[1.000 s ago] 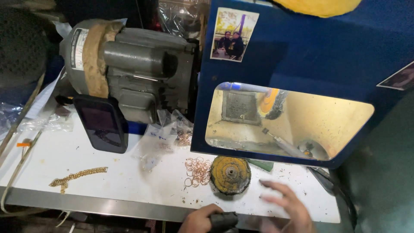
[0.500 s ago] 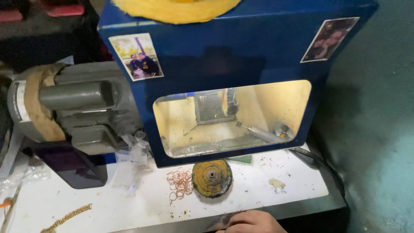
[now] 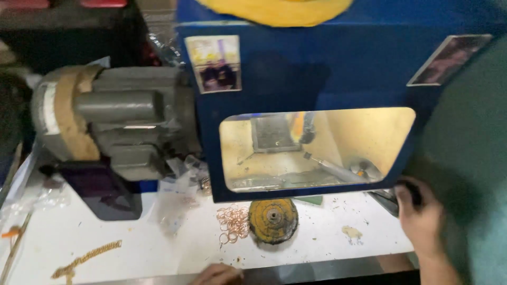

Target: Polishing small metal jewelry components using a handheld rotary tool and a bench-mounted polishing wheel.

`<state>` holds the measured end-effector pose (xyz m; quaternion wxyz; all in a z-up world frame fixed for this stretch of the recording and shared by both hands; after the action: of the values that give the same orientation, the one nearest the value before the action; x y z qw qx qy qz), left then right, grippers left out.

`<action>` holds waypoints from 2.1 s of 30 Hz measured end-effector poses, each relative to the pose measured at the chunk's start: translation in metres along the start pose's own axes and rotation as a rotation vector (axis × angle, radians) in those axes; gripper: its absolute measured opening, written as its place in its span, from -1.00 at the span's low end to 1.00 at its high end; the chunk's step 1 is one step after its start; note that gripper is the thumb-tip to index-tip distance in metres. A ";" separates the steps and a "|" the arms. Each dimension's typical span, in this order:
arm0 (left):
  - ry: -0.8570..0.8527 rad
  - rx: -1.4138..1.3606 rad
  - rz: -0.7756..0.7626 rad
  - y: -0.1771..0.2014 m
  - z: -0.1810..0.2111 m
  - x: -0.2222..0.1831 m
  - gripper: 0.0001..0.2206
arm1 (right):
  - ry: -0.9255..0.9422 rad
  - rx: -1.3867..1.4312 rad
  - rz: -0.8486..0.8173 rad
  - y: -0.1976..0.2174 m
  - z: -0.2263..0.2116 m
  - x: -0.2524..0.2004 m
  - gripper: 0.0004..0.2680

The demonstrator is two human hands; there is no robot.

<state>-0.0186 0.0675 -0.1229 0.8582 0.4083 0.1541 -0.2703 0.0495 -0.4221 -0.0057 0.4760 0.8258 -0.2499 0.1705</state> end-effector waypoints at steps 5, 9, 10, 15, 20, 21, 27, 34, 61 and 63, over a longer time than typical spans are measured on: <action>-0.053 -0.235 1.011 0.093 0.029 -0.063 -0.70 | 0.023 -0.075 -0.335 -0.043 0.003 0.069 -0.76; 0.073 0.050 1.124 0.117 0.029 -0.058 -0.55 | -0.220 -0.049 -0.463 -0.045 -0.067 0.078 -0.68; 0.084 0.047 1.135 0.123 0.030 -0.057 -0.55 | -0.206 -0.045 -0.467 -0.042 -0.083 0.080 -0.68; 0.102 0.097 1.065 0.139 0.026 -0.041 -0.32 | -0.169 0.082 -0.457 -0.022 -0.117 0.067 -0.57; 0.022 0.126 1.101 0.133 0.023 -0.044 -0.50 | -0.111 0.025 -0.084 -0.024 -0.006 0.007 -0.70; -0.023 0.135 1.141 0.132 0.025 -0.048 -0.58 | 0.187 0.153 0.166 -0.022 0.013 -0.015 -0.87; -0.182 0.181 1.127 0.091 0.043 -0.062 -0.76 | 0.143 0.390 0.061 0.000 -0.133 -0.062 -0.91; -0.528 -0.070 0.898 0.080 0.105 -0.075 -0.59 | 0.417 0.953 -0.413 -0.035 -0.197 -0.081 -0.33; 0.372 -0.396 0.397 0.047 0.038 -0.029 -0.79 | 0.753 0.438 -0.314 -0.021 -0.246 -0.075 -0.87; 0.564 -0.516 0.307 0.045 0.035 -0.031 -0.80 | 0.819 0.314 -0.214 -0.018 -0.245 -0.086 -0.90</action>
<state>-0.0154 0.0741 -0.0589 0.8868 0.2563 0.3833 0.0311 -0.0208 -0.1794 0.0567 0.4196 0.7737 0.0747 0.4688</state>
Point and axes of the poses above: each hand's wrist, its own x-axis towards the middle knuckle, its own y-axis out of the back of the hand, z = x × y, the point moved 6 cm from there along x, towards the middle knuckle, and after that the axes turned 12 degrees about y, right-handed, at the moved point
